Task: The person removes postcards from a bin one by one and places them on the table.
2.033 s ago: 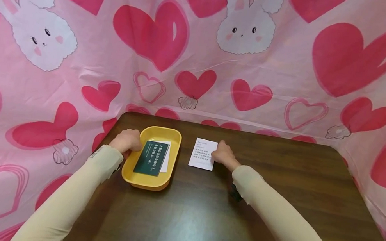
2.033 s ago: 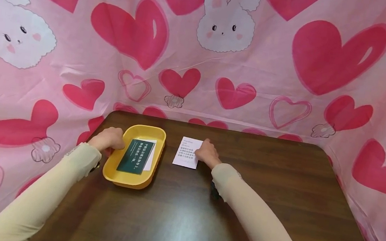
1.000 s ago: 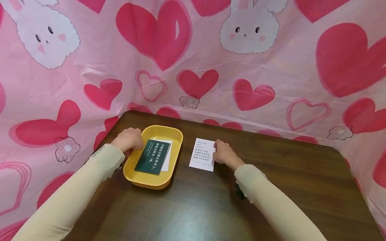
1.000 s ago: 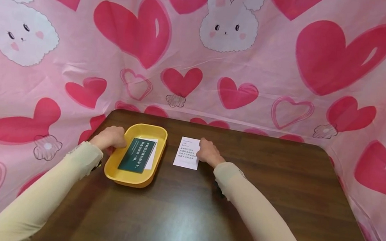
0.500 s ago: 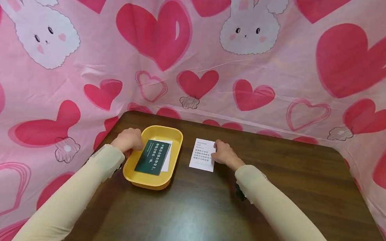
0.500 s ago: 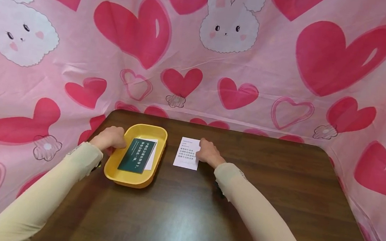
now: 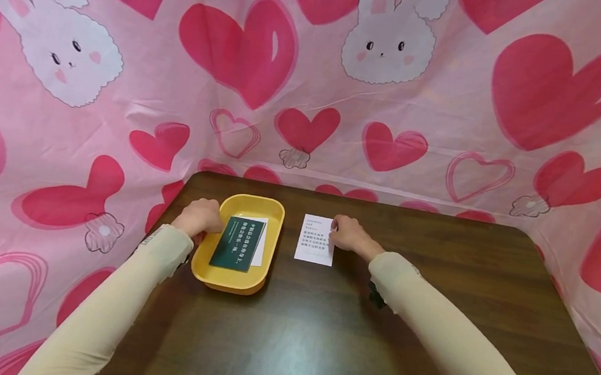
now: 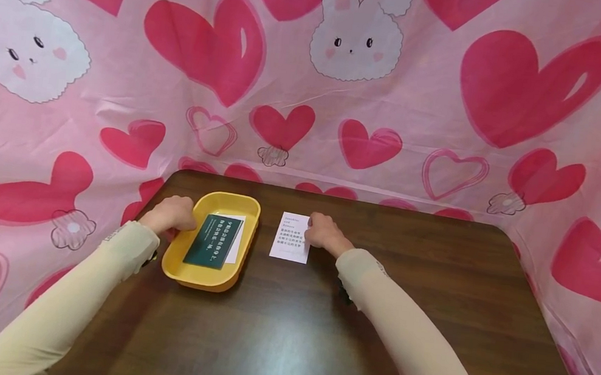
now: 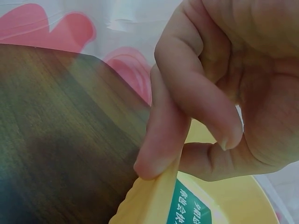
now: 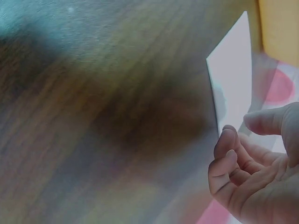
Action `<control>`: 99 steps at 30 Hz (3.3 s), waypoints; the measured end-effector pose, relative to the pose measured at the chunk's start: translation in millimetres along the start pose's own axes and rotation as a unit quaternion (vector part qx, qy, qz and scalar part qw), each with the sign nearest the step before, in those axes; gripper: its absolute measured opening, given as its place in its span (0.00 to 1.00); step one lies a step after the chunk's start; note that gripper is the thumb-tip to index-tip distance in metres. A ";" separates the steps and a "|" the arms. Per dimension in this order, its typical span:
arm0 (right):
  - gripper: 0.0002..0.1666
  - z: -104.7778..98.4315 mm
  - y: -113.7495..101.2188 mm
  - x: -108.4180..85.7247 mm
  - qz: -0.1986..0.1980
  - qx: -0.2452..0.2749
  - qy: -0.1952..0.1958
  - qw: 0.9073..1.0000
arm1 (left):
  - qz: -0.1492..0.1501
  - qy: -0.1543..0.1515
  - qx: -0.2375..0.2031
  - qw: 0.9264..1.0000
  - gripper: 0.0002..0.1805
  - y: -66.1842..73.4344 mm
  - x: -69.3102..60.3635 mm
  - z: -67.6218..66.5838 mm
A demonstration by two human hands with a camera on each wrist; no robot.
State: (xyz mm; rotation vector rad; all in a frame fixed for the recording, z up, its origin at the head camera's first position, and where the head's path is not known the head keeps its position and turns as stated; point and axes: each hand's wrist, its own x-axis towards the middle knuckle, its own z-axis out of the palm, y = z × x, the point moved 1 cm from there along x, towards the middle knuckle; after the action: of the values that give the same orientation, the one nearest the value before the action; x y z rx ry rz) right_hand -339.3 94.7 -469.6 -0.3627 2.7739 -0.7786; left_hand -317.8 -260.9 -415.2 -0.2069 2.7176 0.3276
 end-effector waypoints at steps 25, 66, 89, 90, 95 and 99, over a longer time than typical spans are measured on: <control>0.13 -36.5 -102.9 13.1 -0.068 -0.011 -0.024 0.997 | 0.000 0.013 -0.014 1.000 0.22 1.6 -6.9 -3.0; 0.27 31.2 -197.9 11.6 0.059 0.176 -0.172 0.967 | -0.004 0.002 -0.059 0.998 0.21 -0.5 -7.4 -2.1; 0.32 51.3 -191.5 4.3 0.126 0.255 -0.237 0.929 | 0.014 0.011 -0.021 1.000 0.19 0.6 -7.1 -0.3; 0.33 51.9 -191.4 4.3 0.129 0.256 -0.234 0.929 | 0.012 0.010 -0.023 1.000 0.19 0.9 -6.9 -0.3; 0.34 53.8 -190.4 4.9 0.150 0.267 -0.217 0.927 | 0.005 0.008 -0.029 1.000 0.20 1.4 -4.7 -0.2; 0.33 54.3 -189.8 6.5 0.149 0.272 -0.215 0.926 | 0.004 0.009 -0.028 1.000 0.20 0.6 -3.0 0.6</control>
State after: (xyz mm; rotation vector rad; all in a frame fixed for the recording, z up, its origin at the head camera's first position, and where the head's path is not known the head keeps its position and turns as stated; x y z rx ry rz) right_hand -296.9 -90.1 -414.3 0.0040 2.0322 -1.1718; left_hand -315.1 -259.9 -414.4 -0.2148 2.7299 0.4060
